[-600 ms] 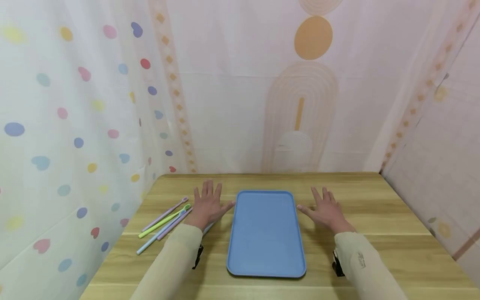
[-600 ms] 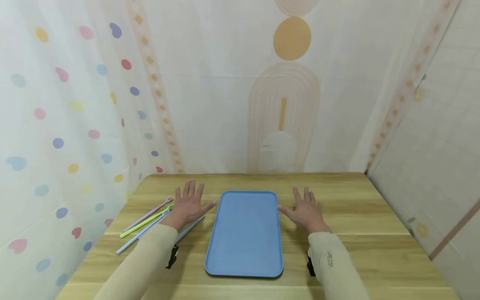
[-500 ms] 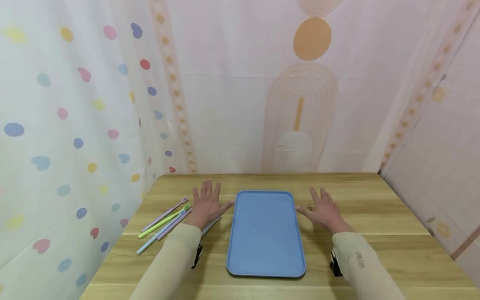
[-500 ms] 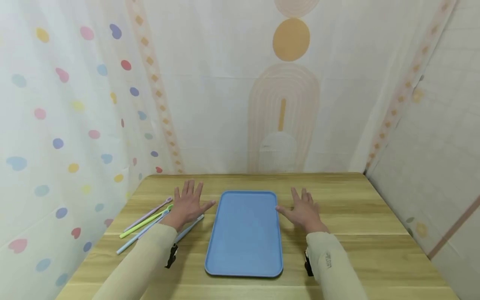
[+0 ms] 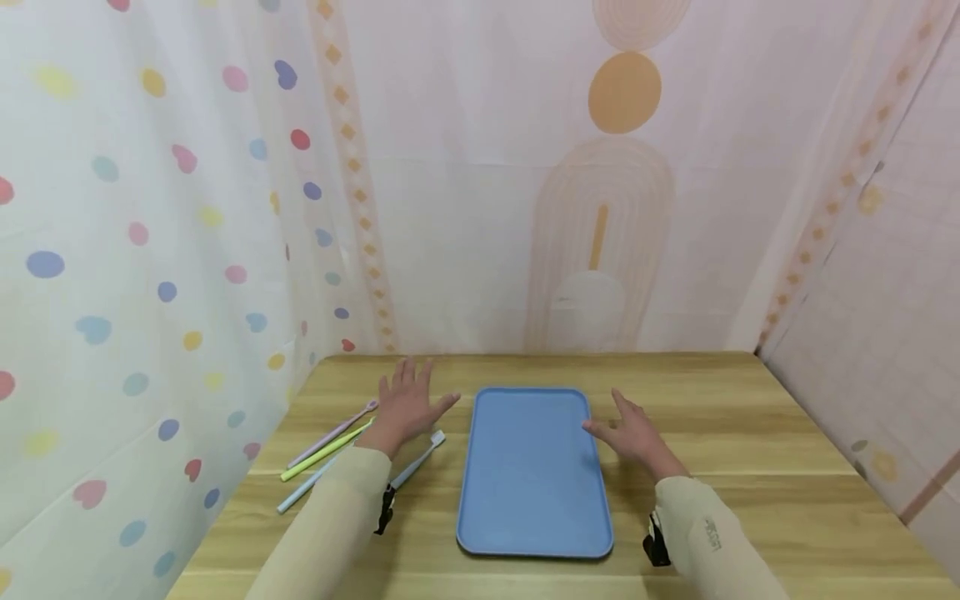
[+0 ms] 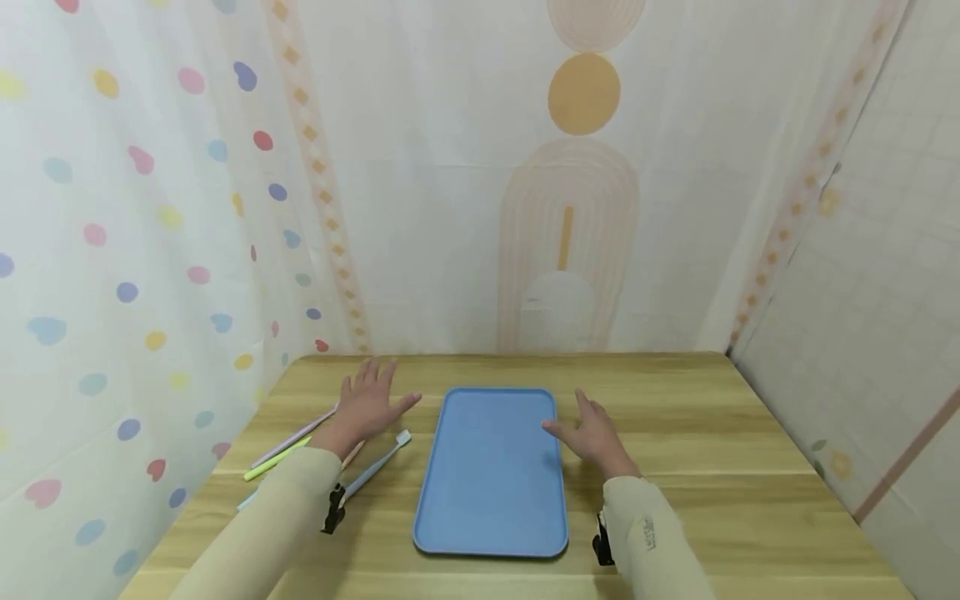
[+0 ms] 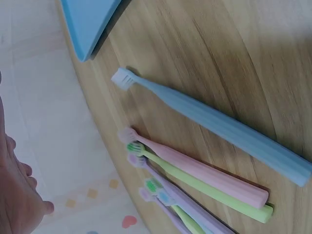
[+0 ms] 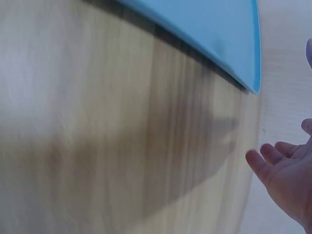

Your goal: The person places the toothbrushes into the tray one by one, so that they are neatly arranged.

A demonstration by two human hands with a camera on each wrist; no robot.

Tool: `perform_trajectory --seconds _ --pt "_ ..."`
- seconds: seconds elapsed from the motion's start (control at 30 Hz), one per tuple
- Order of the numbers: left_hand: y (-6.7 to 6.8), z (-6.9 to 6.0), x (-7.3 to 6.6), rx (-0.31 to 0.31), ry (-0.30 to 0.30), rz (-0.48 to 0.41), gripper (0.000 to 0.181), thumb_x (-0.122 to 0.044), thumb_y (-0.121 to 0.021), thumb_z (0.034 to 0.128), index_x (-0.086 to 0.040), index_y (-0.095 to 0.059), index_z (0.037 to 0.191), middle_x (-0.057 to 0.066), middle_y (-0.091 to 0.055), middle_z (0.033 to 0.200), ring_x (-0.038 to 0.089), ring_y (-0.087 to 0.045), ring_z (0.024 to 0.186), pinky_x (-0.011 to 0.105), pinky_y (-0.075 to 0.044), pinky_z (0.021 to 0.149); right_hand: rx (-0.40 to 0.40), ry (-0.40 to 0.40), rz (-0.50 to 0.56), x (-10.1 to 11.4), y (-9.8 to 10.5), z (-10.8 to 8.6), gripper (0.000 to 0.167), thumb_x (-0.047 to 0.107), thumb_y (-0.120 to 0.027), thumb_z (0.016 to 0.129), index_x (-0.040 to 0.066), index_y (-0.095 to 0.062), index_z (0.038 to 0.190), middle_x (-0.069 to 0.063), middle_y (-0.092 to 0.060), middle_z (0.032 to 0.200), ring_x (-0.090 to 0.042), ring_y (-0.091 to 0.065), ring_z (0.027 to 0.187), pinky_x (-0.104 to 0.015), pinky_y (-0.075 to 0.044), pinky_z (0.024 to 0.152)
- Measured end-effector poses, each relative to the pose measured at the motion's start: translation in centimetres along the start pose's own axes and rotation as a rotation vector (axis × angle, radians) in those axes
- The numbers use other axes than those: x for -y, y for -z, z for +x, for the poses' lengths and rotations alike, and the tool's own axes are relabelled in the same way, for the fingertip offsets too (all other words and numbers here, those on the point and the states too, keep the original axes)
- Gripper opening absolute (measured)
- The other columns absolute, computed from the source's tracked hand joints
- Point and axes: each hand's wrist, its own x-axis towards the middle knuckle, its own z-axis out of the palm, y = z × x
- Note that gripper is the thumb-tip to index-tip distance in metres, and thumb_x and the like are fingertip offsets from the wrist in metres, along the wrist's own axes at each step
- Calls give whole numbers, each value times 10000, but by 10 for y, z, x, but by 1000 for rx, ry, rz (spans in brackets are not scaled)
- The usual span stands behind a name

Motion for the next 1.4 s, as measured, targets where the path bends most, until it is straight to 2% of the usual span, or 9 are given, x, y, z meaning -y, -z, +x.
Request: perform_trajectory --seconds 0.1,0.2,0.4,0.53,0.7,0.9,1.1,1.23,1.4 --pt "3 0 7 10 25 -51 926 -662 -406 963 -12 -157 1574 298 -117 1587 464 -64 1464 682 -60 1111 -12 -24 82 0 -5 -1 950 459 -632 950 -25 -98 1569 -342 -209 1548 -512 -258 1395 -628 -263 1091" --pt "5 -1 14 28 51 -96 928 -668 -385 968 -18 -128 1579 302 -125 1587 469 -86 1460 682 -68 1112 -19 -37 112 -2 -10 -3 897 399 -650 953 -35 -151 1559 -366 -296 1498 -515 -349 1348 -612 -338 1053" --pt "11 -4 22 45 75 -175 932 -684 -301 981 11 -105 1571 313 -163 1574 489 -128 1444 686 -101 1104 -17 -69 178 -6 -17 -4 812 295 -691 938 -50 -257 1532 -357 -381 1448 -496 -416 1302 -573 -407 1008" --pt "18 -7 21 38 72 -210 901 -632 -304 1009 50 -96 1559 337 -171 1561 510 -146 1430 670 -132 1109 -18 -90 235 -8 -21 -4 777 232 -721 917 -68 -312 1505 -324 -456 1378 -422 -525 1198 -497 -489 931" --pt "18 -9 27 39 76 -256 881 -598 -324 1023 70 -99 1551 328 -188 1562 497 -163 1432 609 -147 1138 8 -90 285 -13 -25 -8 728 110 -749 880 -106 -367 1462 -259 -537 1229 -311 -590 1044 -412 -551 812" --pt "22 -13 36 30 77 -376 892 -594 -326 1025 77 -61 1550 308 -129 1585 482 -104 1450 581 -96 1157 29 -25 303 -18 -26 -9 664 29 -723 868 -115 -410 1436 -218 -588 1142 -267 -647 912 -380 -529 765" --pt "26 -20 44 55 100 -486 879 -596 -314 1026 33 -22 1566 278 -55 1608 461 -31 1465 582 -49 1159 45 38 305 -20 -32 -9 602 -25 -696 858 -142 -447 1394 -215 -613 1123 -280 -606 993 -353 -521 792" --pt "27 -20 53 59 118 -503 868 -598 -293 1028 24 -17 1568 283 -48 1606 464 -34 1464 578 -42 1160 22 60 276 -18 -36 -10 553 -56 -685 847 -151 -490 1356 -191 -625 1078 -283 -576 1000 -344 -511 802" --pt "31 -18 67 34 116 -456 854 -587 -251 1038 68 -64 1553 317 -97 1585 490 -93 1448 575 -76 1159 -7 62 193 -16 -38 -9 527 -40 -675 858 -116 -521 1356 -168 -646 1080 -280 -582 1009 -377 -504 836"
